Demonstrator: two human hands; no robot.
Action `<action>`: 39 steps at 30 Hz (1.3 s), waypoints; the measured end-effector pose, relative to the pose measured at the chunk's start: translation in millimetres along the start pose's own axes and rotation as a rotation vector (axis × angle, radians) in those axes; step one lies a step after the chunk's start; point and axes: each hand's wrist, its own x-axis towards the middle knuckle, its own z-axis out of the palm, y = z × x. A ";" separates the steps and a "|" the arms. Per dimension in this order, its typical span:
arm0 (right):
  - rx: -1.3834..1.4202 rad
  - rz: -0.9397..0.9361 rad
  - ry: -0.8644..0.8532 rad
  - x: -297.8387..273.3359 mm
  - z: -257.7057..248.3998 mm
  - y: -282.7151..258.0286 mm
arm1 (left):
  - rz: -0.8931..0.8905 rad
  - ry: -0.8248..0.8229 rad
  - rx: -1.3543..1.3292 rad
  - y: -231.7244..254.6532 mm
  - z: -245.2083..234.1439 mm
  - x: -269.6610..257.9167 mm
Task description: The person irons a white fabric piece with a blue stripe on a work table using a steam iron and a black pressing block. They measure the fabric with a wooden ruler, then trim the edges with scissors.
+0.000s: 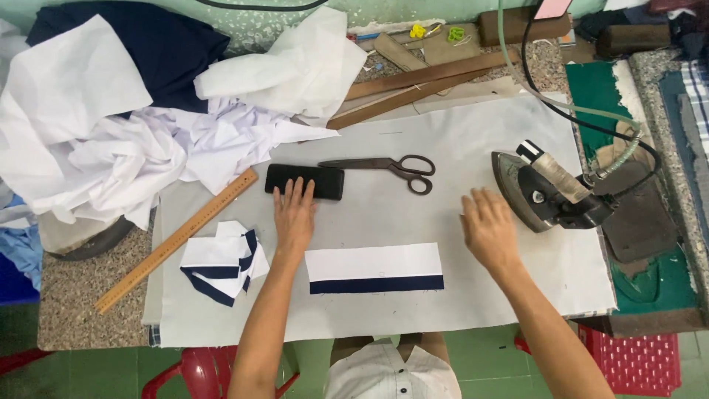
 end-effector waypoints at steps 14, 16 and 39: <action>0.061 -0.406 -0.248 97.5 122.1 -40.5 | -0.336 0.004 -0.371 28.1 35.6 -162.7; 0.069 -0.404 -0.306 97.6 115.4 -38.1 | -0.260 -0.009 -0.347 56.4 39.2 -150.4; 1.349 0.910 -0.300 -68.0 -94.7 -6.3 | -0.522 -0.110 -1.091 53.4 104.6 43.3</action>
